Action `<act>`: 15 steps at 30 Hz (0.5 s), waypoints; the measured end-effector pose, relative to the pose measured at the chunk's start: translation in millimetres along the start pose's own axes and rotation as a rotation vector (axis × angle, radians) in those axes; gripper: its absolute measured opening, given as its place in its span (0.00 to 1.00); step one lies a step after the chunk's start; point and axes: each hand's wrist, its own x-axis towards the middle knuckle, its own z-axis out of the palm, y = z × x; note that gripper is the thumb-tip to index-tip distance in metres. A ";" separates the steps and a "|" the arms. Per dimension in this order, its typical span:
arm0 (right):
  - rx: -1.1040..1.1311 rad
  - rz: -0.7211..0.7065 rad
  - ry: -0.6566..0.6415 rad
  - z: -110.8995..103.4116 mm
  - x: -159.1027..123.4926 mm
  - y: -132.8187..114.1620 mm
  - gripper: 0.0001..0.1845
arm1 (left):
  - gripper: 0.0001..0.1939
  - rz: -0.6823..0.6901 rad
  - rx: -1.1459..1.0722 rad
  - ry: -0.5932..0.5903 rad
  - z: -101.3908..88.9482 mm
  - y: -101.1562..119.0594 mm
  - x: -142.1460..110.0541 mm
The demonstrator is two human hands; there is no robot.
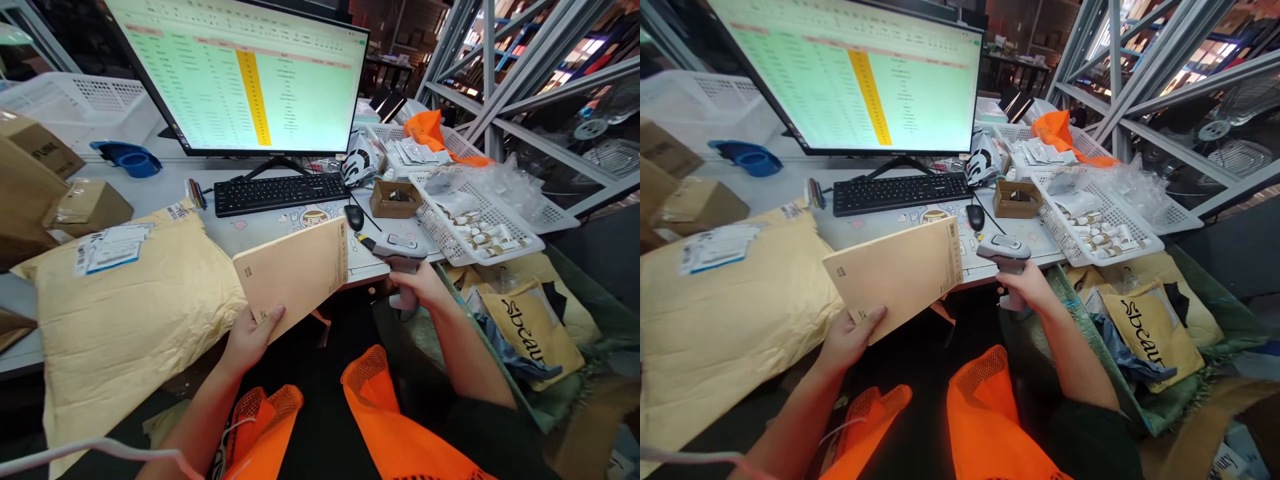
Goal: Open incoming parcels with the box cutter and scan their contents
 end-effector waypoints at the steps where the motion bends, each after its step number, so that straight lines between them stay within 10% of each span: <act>1: -0.064 -0.013 0.020 6.4 -5.1 -3.4 0.24 | 0.39 0.012 0.029 -0.003 1.5 0.2 0.0; 10: -0.403 -0.186 0.191 -13.2 6.3 -11.5 0.23 | 0.37 -0.002 0.065 -0.004 -5.7 -3.9 -2.1; 15: -0.530 0.149 0.253 -58.9 92.4 3.2 0.23 | 0.35 -0.120 -0.139 -0.007 -43.5 1.7 -33.5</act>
